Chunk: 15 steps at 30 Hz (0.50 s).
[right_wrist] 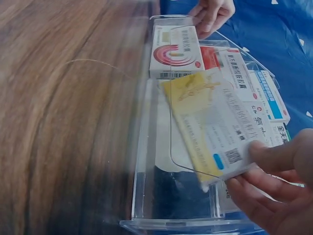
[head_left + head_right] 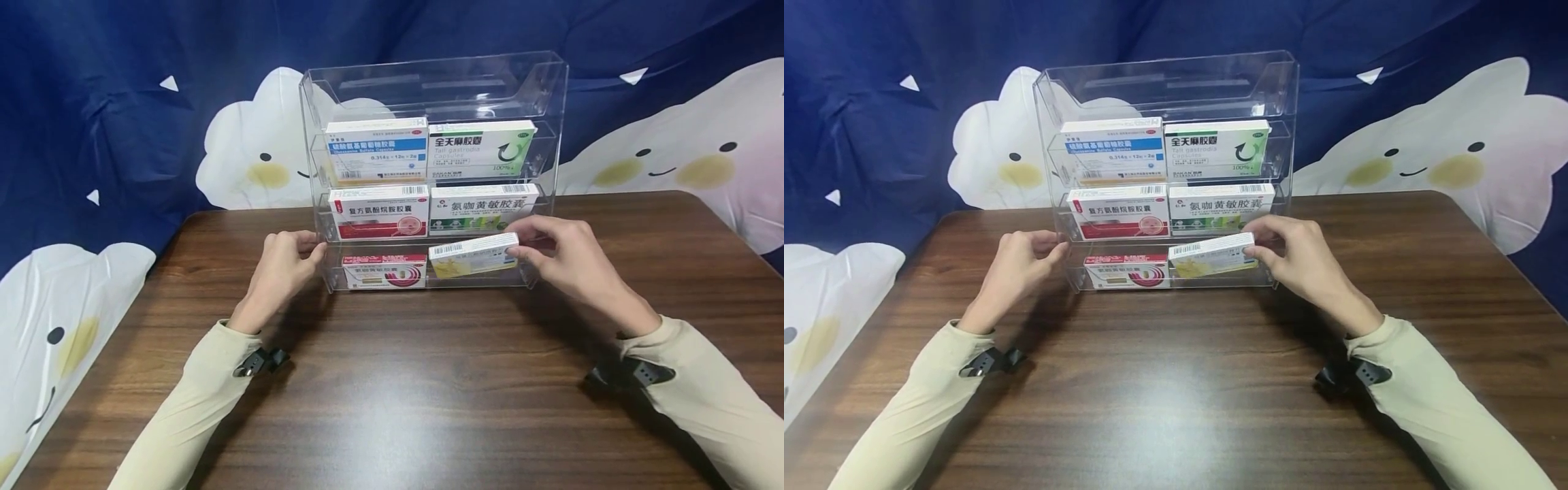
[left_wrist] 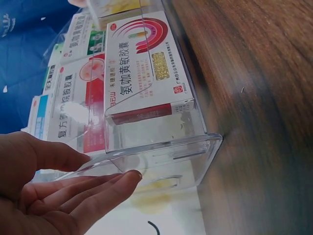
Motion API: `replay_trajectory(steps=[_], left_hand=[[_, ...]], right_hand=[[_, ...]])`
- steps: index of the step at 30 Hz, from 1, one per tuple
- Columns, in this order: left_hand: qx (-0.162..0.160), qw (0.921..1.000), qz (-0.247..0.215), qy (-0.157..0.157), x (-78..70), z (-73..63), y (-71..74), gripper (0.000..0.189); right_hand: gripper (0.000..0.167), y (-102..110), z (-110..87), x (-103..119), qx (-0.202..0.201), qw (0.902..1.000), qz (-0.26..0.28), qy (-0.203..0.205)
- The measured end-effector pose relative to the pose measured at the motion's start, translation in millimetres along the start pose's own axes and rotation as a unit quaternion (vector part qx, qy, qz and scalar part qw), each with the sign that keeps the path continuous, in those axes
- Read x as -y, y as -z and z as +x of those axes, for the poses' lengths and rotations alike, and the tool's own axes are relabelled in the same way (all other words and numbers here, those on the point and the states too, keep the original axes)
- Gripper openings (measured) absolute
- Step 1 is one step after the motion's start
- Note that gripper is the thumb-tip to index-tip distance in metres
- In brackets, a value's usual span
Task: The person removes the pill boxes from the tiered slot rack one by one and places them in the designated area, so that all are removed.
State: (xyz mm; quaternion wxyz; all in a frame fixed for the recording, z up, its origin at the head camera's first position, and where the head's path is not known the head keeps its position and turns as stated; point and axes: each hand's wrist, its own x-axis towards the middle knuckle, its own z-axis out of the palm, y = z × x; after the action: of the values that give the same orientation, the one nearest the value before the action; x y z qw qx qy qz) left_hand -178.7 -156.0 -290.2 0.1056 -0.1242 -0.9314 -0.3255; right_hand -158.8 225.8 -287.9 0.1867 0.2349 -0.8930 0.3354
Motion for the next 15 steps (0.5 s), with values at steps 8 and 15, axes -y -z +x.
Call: replay_trajectory(steps=[8, 15], left_hand=[[0.007, 0.9999, -0.007, 0.013, 0.1, -2.4, 0.2, 0.026], [0.016, 0.9997, -0.012, 0.015, 1.5, -1.2, 2.1, 0.027]], right_hand=[[0.021, 11, 0.5, 4, -0.021, 0.9937, 0.052, -0.097], [0.024, 18, -2.0, 3, 0.018, 0.9843, 0.121, -0.128]])
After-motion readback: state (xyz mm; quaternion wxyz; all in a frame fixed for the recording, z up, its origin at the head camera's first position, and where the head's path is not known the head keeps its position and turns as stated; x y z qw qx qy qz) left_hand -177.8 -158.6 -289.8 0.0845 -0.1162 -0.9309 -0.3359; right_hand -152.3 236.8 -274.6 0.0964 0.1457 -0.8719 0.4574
